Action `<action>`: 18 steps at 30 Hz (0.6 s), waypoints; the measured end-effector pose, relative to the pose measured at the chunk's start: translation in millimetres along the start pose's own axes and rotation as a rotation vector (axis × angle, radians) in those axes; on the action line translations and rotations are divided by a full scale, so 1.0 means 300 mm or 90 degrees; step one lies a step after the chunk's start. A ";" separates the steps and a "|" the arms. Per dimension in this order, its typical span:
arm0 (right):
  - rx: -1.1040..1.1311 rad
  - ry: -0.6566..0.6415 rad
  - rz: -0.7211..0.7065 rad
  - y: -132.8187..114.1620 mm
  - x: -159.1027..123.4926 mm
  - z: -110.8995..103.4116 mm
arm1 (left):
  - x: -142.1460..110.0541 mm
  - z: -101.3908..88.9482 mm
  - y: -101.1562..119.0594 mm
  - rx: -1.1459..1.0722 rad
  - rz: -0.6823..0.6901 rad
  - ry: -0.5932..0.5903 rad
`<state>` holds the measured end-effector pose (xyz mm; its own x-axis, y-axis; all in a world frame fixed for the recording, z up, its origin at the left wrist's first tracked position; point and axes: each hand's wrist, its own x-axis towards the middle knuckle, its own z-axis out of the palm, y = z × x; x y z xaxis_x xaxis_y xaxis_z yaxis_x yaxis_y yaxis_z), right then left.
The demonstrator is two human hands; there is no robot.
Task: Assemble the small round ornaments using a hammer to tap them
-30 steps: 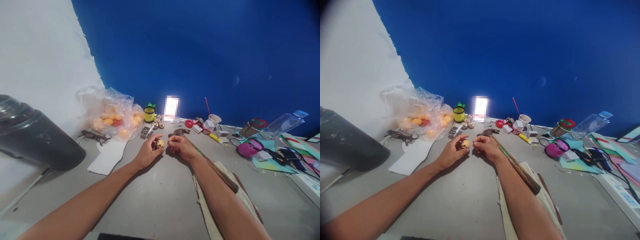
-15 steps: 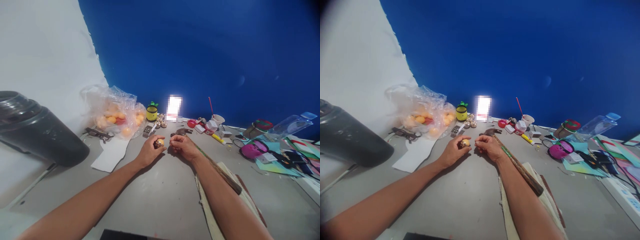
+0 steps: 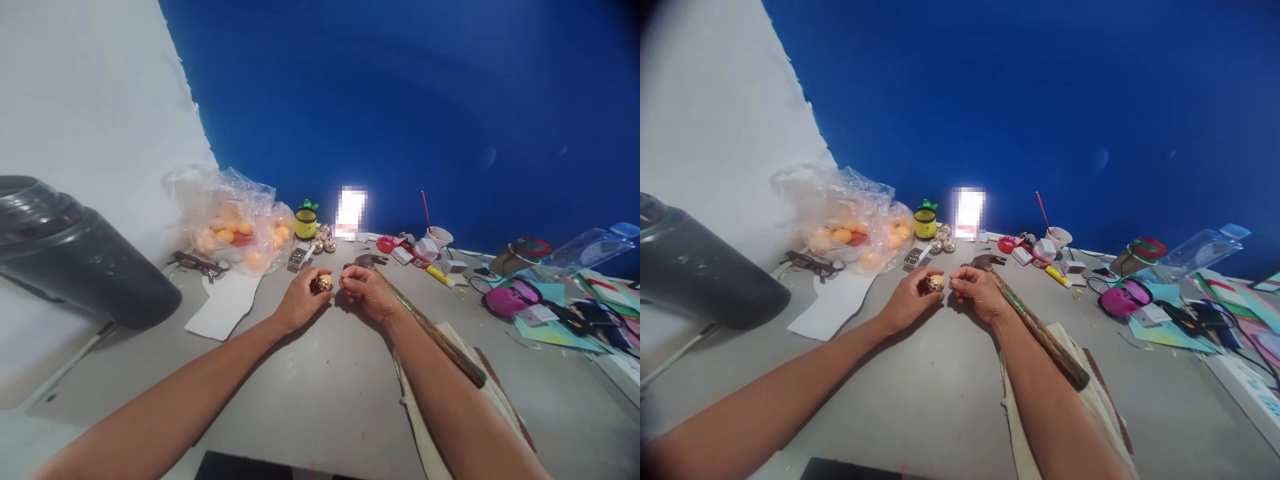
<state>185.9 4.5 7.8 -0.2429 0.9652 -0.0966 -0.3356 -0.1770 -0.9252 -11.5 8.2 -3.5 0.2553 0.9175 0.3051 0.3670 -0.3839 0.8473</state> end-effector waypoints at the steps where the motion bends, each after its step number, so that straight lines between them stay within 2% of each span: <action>1: 0.002 -0.005 -0.008 0.003 -0.001 0.007 | 0.001 0.000 -0.002 0.010 0.012 0.001; 4: -0.019 -0.012 -0.015 0.014 -0.002 0.020 | 0.003 0.001 0.000 0.025 0.038 -0.005; 9: -0.108 0.015 0.010 0.018 0.006 0.011 | 0.004 -0.001 0.008 0.017 0.029 -0.030; 18: -0.117 0.004 0.021 0.009 0.007 0.005 | 0.008 -0.005 0.007 -0.012 0.010 -0.054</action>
<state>183.1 5.7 5.7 -0.2453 0.9607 -0.1303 -0.1555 -0.1716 -0.9728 -11.4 9.7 -0.5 0.3364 0.8990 0.2805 0.3454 -0.3949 0.8513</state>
